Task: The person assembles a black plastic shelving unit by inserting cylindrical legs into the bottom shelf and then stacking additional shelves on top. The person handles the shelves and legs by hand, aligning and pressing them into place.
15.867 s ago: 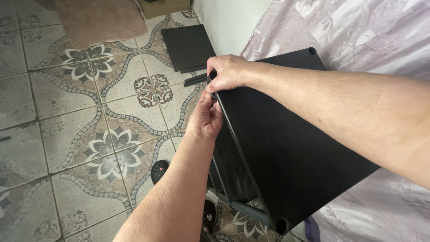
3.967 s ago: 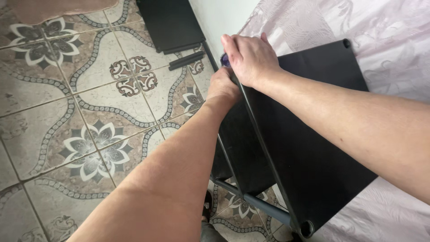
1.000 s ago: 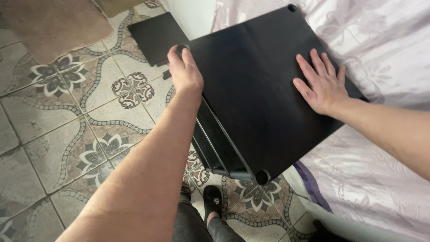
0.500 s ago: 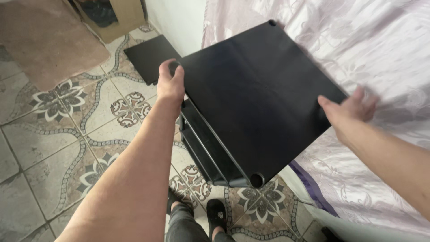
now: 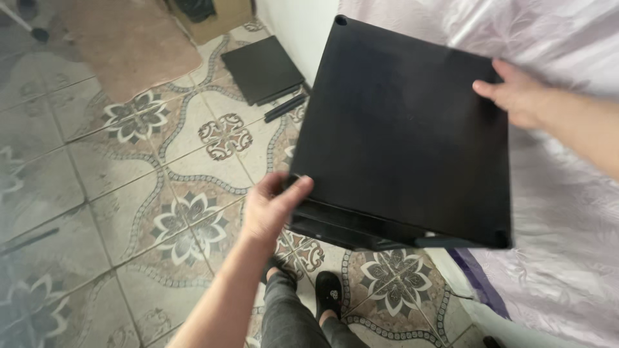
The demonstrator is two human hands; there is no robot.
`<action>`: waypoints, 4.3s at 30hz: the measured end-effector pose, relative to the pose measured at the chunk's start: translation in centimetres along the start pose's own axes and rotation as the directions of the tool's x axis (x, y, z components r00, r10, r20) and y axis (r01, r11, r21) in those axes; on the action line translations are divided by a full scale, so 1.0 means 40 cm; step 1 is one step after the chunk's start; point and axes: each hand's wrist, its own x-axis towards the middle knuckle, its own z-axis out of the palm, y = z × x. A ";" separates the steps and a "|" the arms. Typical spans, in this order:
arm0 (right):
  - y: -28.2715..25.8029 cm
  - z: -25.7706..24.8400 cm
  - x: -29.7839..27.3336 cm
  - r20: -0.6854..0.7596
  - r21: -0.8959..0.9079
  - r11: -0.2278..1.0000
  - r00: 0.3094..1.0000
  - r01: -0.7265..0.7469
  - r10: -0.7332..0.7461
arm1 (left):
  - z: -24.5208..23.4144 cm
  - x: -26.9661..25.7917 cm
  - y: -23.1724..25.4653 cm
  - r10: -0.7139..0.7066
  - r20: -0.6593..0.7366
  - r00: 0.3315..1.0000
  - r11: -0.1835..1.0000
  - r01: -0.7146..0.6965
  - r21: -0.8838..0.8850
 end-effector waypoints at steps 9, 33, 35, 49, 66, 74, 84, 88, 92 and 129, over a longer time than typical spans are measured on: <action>-0.093 0.001 0.013 0.145 -0.375 0.920 0.988 0.111 -0.059 | 0.202 -0.184 -0.053 -0.097 0.164 0.982 0.991 0.080 0.110; -0.077 0.042 -0.054 0.050 -0.773 0.543 0.885 0.328 -0.463 | 0.289 -0.208 -0.074 -0.270 0.327 0.906 0.933 0.162 0.321; -0.042 0.080 -0.179 0.050 -0.798 0.431 0.760 0.420 -0.648 | 0.267 -0.191 -0.092 -0.312 0.353 0.882 0.949 0.270 0.163; -0.065 0.345 -0.489 0.448 -0.601 0.150 0.486 0.785 -0.750 | 0.323 -0.044 -0.037 -0.157 0.212 0.965 0.932 0.216 -0.290; -0.088 0.365 -0.500 0.514 -0.616 0.140 0.530 0.775 -0.674 | 0.072 0.150 0.231 0.629 0.287 0.723 0.341 -0.588 0.734; -0.093 0.403 -0.548 -0.159 -0.754 0.643 0.912 0.136 -0.378 | 0.048 0.452 0.380 0.113 0.594 0.797 -0.069 -0.590 0.805; -0.034 0.427 -0.519 -0.275 -0.707 0.694 0.957 -0.137 -0.092 | 0.070 0.450 0.400 0.030 0.578 0.815 -0.078 -0.575 0.815; -0.042 0.430 -0.539 -0.262 -0.711 0.689 0.962 -0.139 -0.076 | 0.073 0.450 0.399 -0.048 0.557 0.829 -0.127 -0.558 0.820; -0.060 0.423 -0.545 -0.223 -0.729 0.672 0.973 -0.133 -0.049 | 0.087 0.463 0.379 0.025 0.654 0.756 -0.286 -0.621 0.730; -0.053 0.367 -0.507 0.329 -0.721 0.306 0.696 0.622 -0.638 | 0.190 0.330 0.344 -0.067 0.611 0.789 -0.307 -0.599 0.740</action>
